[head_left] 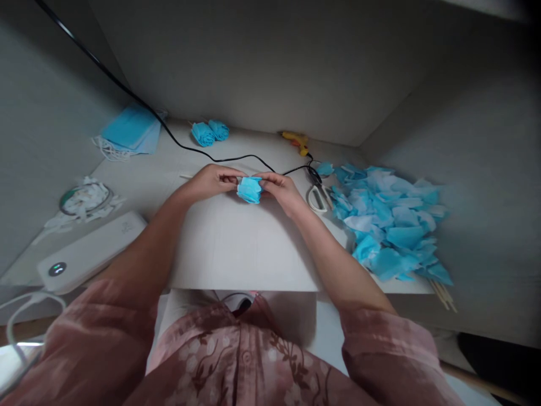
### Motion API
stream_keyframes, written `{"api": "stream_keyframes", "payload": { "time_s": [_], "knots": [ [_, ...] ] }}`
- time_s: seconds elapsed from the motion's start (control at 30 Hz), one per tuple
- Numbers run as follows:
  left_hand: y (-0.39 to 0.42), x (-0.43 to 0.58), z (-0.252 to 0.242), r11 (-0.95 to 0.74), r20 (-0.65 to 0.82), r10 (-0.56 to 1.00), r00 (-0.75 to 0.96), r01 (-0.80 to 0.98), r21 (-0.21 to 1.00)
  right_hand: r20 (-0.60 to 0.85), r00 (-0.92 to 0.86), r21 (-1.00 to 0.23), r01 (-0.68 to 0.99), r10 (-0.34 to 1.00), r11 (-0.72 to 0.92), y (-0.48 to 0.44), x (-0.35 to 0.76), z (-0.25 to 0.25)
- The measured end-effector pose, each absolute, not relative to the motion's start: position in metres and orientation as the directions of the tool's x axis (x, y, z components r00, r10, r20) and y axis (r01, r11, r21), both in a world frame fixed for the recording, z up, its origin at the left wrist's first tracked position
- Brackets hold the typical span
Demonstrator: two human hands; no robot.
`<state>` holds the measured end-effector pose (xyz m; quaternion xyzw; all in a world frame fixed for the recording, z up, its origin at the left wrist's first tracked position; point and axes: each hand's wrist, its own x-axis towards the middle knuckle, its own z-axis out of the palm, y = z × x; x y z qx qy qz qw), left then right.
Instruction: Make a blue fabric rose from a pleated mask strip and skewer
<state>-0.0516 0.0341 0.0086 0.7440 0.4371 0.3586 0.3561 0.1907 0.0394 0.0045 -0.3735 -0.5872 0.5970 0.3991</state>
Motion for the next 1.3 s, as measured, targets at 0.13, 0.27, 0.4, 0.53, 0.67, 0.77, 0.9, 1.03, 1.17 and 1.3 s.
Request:
{"api": "stream_keyframes", "payload": {
  "time_s": [0.13, 0.27, 0.4, 0.53, 0.67, 0.77, 0.9, 1.03, 1.17, 1.3],
  "knots": [
    [0.034, -0.051, 0.008, -0.365, 0.236, 0.909, 0.343, 0.384, 0.848, 0.092, -0.382, -0.996, -0.044, 0.920, 0.081, 0.041, 0.191, 0.004],
    [0.033, -0.051, 0.009, -0.367, 0.246, 0.911, 0.330, 0.379, 0.849, 0.144, -0.366, -0.988, -0.011, 0.919, 0.151, 0.041, 0.191, 0.005],
    [0.032, -0.051, 0.011, -0.362, 0.240, 0.912, 0.332, 0.380, 0.851, 0.198, -0.370, -0.975, 0.019, 0.908, 0.220, 0.041, 0.191, 0.006],
    [0.033, -0.050, 0.011, -0.361, 0.243, 0.912, 0.330, 0.365, 0.858, 0.251, -0.380, -0.955, 0.052, 0.890, 0.292, 0.040, 0.192, 0.007],
    [0.034, -0.049, 0.007, -0.377, 0.255, 0.907, 0.336, 0.377, 0.846, 0.347, -0.412, -0.873, 0.187, 0.843, 0.451, 0.039, 0.194, 0.008],
    [0.034, -0.049, 0.007, -0.403, 0.271, 0.896, 0.350, 0.391, 0.827, 0.429, -0.442, -0.762, 0.291, 0.788, 0.578, 0.038, 0.195, 0.008],
    [0.033, -0.049, 0.009, -0.406, 0.280, 0.896, 0.345, 0.383, 0.830, 0.434, -0.437, -0.762, 0.288, 0.788, 0.580, 0.037, 0.195, 0.009],
    [0.030, -0.046, 0.013, -0.350, 0.275, 0.919, 0.283, 0.263, 0.899, 0.336, -0.356, -0.912, 0.109, 0.872, 0.396, 0.039, 0.196, 0.011],
    [0.023, -0.039, 0.024, -0.250, 0.230, 0.936, 0.266, 0.045, 0.967, 0.288, -0.367, -0.957, -0.092, 0.884, 0.274, 0.042, 0.198, 0.012],
    [0.013, -0.033, 0.040, -0.215, 0.243, 0.927, 0.285, -0.126, 0.968, 0.376, -0.441, -0.927, -0.186, 0.815, 0.327, 0.040, 0.195, 0.013]
  ]
}}
